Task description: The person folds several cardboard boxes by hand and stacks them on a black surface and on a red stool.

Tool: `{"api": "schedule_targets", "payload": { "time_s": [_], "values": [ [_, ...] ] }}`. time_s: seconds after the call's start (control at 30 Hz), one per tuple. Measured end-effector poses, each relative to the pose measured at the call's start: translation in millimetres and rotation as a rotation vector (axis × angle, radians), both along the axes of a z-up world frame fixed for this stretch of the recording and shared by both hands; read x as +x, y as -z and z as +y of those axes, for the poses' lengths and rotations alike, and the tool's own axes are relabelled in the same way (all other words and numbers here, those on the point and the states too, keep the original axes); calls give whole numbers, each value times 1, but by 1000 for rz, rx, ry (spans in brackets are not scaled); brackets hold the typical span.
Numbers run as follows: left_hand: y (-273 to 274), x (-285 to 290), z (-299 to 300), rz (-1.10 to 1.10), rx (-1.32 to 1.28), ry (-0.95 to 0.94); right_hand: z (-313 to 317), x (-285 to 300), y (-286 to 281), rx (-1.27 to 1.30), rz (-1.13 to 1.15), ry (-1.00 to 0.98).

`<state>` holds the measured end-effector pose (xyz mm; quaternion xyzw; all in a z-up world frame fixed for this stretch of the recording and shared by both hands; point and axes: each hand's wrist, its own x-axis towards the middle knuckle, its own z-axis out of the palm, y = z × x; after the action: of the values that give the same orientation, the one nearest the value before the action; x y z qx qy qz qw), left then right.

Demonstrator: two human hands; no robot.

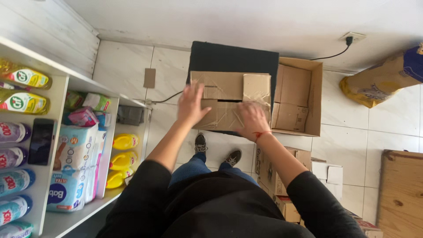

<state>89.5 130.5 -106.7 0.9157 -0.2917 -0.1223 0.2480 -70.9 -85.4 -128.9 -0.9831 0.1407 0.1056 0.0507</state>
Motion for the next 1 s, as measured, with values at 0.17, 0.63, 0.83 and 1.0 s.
{"api": "schedule_targets", "payload": {
  "time_s": [0.17, 0.63, 0.83, 1.0],
  "values": [
    [8, 22, -52, -51, 181, 331, 19, 27, 21, -41, 83, -161],
    [58, 56, -110, -552, 278, 824, 21, 11, -6, -90, -141, -162],
    [-83, 100, -106, -224, 78, 700, 50, -35, -21, -240, -396, -164],
    [-80, 108, -51, -259, -373, 340, 22, -29, -85, 224, -640, 10]
  ]
}}
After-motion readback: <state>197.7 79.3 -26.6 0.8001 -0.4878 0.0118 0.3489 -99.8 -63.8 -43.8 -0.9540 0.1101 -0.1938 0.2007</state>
